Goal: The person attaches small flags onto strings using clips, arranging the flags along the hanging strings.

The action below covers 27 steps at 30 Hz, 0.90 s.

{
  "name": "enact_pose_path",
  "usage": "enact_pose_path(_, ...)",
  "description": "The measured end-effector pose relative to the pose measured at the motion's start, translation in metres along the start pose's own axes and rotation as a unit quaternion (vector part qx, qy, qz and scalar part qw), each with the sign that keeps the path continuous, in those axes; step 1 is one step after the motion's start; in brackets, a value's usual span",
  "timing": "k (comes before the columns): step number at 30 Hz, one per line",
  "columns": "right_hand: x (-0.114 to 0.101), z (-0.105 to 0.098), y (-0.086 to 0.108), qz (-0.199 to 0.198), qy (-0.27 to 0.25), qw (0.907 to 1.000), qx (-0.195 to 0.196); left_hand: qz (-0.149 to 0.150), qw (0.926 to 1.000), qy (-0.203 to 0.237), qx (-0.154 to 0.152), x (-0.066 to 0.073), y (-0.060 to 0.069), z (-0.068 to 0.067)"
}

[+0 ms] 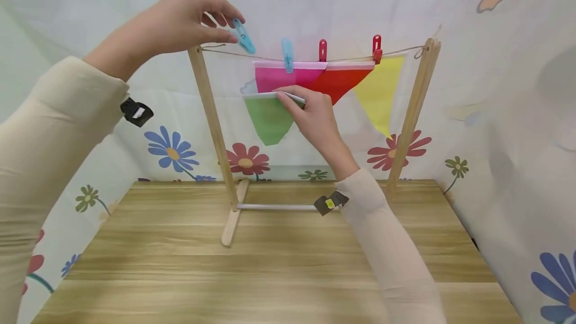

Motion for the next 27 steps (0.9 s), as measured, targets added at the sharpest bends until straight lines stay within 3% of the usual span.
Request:
enact_pose_path(6, -0.002, 0.010, -0.012, -0.008, -0.003, 1.0000, 0.005, -0.005, 0.9999, -0.006, -0.012, -0.005, -0.001, -0.001)
enact_pose_path(11, -0.001, 0.016, -0.018, -0.002, -0.003, 0.9998, 0.017, 0.008, 0.9996, -0.020, -0.020, -0.007, -0.006, 0.001)
enact_pose_path(20, 0.008, 0.020, -0.021, 0.018, -0.012, 0.9986, 0.049, 0.009, 0.9995, -0.031, -0.004, -0.005, -0.014, 0.002)
enact_pose_path(27, 0.006, 0.024, -0.024, 0.005, -0.005, 0.9970, 0.078, 0.004, 0.9988, -0.040, -0.028, -0.005, -0.017, 0.005)
Point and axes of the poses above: each hand's wrist, its own y-axis away from the middle knuckle, its own z-axis out of the palm, x = y × z, the point moved 6 cm from there along -y, towards the middle knuckle, and after that the axes turned 6 degrees about -y, right-handed, at the moved point
